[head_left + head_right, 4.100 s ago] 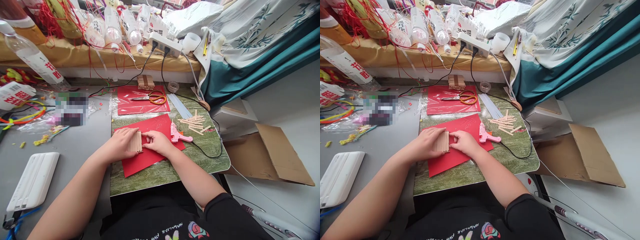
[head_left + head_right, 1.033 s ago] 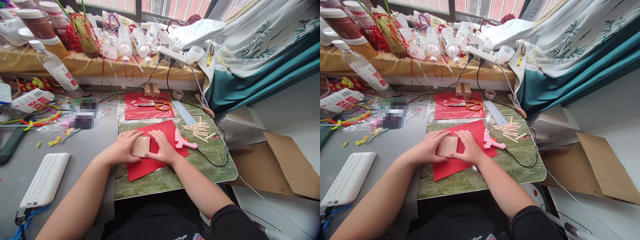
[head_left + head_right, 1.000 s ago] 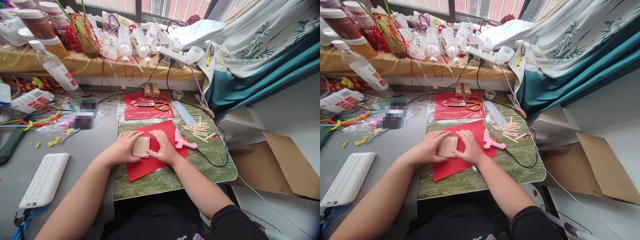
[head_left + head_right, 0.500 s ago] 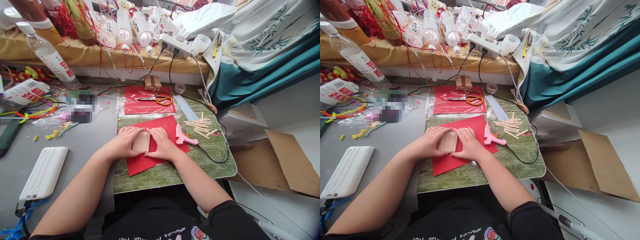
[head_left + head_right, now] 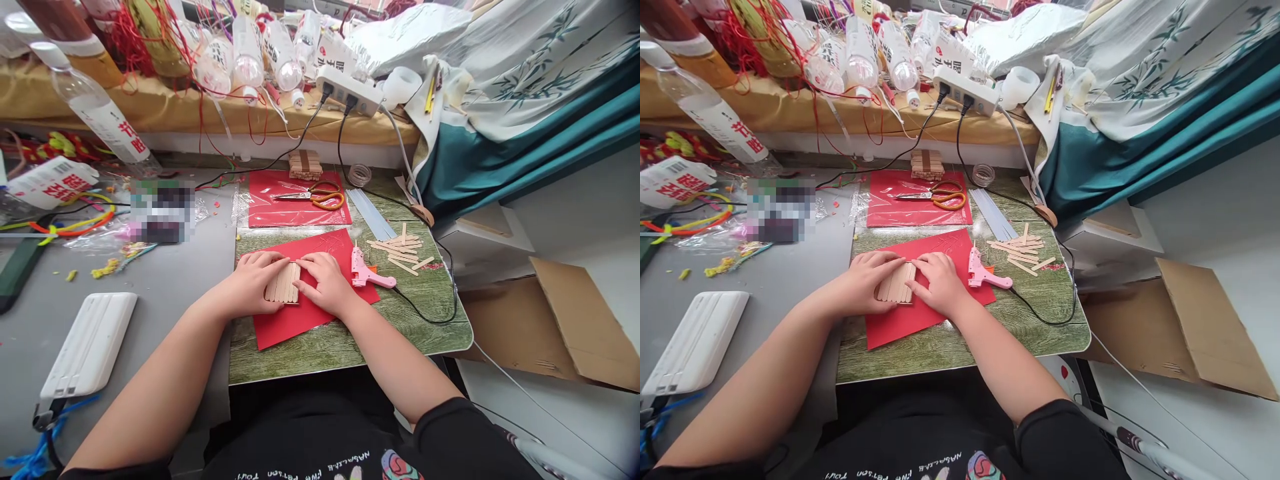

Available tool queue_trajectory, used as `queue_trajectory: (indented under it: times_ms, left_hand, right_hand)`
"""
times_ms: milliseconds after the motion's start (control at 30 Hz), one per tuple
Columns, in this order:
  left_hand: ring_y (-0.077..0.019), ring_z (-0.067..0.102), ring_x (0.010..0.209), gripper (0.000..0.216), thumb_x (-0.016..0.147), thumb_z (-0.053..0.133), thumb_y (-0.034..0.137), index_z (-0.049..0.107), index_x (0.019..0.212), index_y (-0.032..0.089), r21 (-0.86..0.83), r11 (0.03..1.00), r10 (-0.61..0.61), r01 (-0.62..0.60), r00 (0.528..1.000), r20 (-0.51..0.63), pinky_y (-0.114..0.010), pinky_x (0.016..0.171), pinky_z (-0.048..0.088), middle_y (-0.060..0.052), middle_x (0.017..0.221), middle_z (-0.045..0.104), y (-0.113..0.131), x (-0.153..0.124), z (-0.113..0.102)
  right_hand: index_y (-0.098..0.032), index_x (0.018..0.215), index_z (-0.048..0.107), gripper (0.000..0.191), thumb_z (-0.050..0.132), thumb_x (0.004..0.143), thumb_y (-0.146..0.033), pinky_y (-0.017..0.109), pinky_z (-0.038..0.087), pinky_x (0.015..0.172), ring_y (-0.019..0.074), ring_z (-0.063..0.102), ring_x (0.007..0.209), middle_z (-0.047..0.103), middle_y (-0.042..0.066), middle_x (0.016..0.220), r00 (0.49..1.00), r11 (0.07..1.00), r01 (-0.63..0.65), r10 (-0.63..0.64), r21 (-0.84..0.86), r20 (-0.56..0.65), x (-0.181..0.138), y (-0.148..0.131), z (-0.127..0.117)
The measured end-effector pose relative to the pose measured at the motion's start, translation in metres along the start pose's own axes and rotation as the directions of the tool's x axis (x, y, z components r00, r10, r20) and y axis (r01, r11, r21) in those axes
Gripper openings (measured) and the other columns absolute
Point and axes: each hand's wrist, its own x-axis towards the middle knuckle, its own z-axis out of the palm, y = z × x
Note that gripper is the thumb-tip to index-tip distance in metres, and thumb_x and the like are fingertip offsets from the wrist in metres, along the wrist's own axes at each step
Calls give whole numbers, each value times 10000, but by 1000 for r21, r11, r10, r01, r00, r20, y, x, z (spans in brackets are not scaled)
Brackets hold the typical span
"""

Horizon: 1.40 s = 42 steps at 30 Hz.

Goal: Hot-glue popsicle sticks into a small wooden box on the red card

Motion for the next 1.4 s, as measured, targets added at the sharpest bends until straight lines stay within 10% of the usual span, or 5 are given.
queue_trajectory:
  times_ms: [200,433,633,1400]
  left_hand:
    - [-420,463,1401,927,785,749,508,407,1616,279,-12,1000,3,-3,1000,12,-559,1188,306,-149,1544,495,-2,0,-1]
    - [-427,441,1431,935,773,758,537,424,1607,277,-21,1000,3,-3,1000,3,-568,1190,298,-141,1554,496,-4,0,0]
    - [-431,457,1418,950,747,776,531,435,1603,300,-36,999,8,-9,1000,-15,-570,1184,294,-130,1545,513,-5,1,2]
    - [-415,468,1413,938,744,778,527,451,1589,284,-39,999,8,-9,1000,-19,-551,1178,300,-133,1546,517,-7,0,5]
  right_hand:
    - [-179,1194,764,298,499,1098,-275,419,469,1026,273,602,1092,729,116,1102,998,998,-24,20,-65,-57,15,4,-4]
    - [-133,941,794,267,572,1043,-241,407,463,886,291,609,967,726,144,969,948,876,143,12,-461,317,55,-9,-19]
    - [-104,945,808,214,612,988,-179,412,476,836,314,645,930,742,171,940,916,821,224,7,-525,401,73,-21,-18]
    - [-142,865,750,193,604,979,-198,378,452,844,269,583,908,720,115,906,975,876,131,-29,-465,220,54,-8,1]
